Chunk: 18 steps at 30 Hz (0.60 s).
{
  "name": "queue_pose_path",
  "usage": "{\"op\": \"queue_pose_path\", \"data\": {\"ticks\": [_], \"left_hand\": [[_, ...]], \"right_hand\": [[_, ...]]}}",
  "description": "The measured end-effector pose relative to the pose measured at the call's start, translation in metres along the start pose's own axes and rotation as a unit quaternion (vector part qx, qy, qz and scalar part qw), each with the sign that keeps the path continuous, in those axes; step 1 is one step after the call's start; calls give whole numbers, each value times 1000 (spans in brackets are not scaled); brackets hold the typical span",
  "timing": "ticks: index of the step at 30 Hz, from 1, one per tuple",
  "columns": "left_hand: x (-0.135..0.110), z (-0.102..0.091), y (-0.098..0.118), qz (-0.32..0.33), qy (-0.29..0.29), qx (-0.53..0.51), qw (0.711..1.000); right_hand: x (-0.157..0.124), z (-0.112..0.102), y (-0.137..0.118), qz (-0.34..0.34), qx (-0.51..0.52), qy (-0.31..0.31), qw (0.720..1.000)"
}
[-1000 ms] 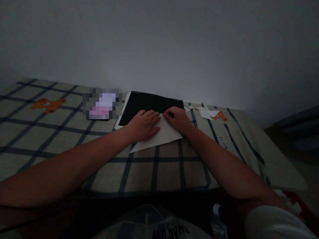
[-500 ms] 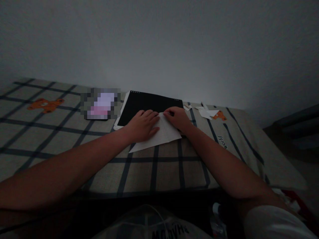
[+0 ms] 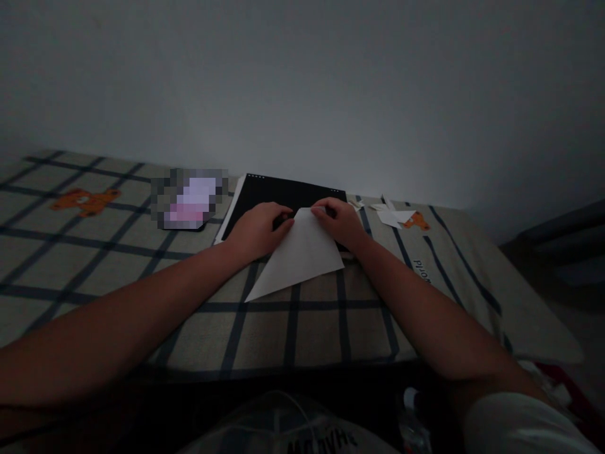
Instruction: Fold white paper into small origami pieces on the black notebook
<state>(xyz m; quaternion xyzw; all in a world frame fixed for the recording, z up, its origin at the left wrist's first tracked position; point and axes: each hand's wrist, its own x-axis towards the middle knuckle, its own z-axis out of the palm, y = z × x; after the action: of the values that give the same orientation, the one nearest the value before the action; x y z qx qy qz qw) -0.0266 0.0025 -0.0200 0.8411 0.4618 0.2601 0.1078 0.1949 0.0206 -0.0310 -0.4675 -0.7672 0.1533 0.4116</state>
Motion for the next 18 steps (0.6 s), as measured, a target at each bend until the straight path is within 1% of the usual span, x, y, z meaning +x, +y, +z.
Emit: {"op": "queue_pose_path", "data": {"ticks": [2,4,9,13,18], "left_hand": [[3,2,-6,-39,-8,-101,994],[6,3,-9,-73,-10,-172,982],[8,3,-10,-122,-8,-268,956],[8,1,-7,-155,-1,-305,940],[8,1,-6,-168,1,-289,942]], "right_hand": [[-1,1,-4,-13,18,-7,1000],[-3,2,-7,-19,32,-16,999],[-5,3,-11,-14,39,-21,999],[-5,3,-13,-8,28,-21,999],[-5,3,-16,-1,29,-37,999]]}}
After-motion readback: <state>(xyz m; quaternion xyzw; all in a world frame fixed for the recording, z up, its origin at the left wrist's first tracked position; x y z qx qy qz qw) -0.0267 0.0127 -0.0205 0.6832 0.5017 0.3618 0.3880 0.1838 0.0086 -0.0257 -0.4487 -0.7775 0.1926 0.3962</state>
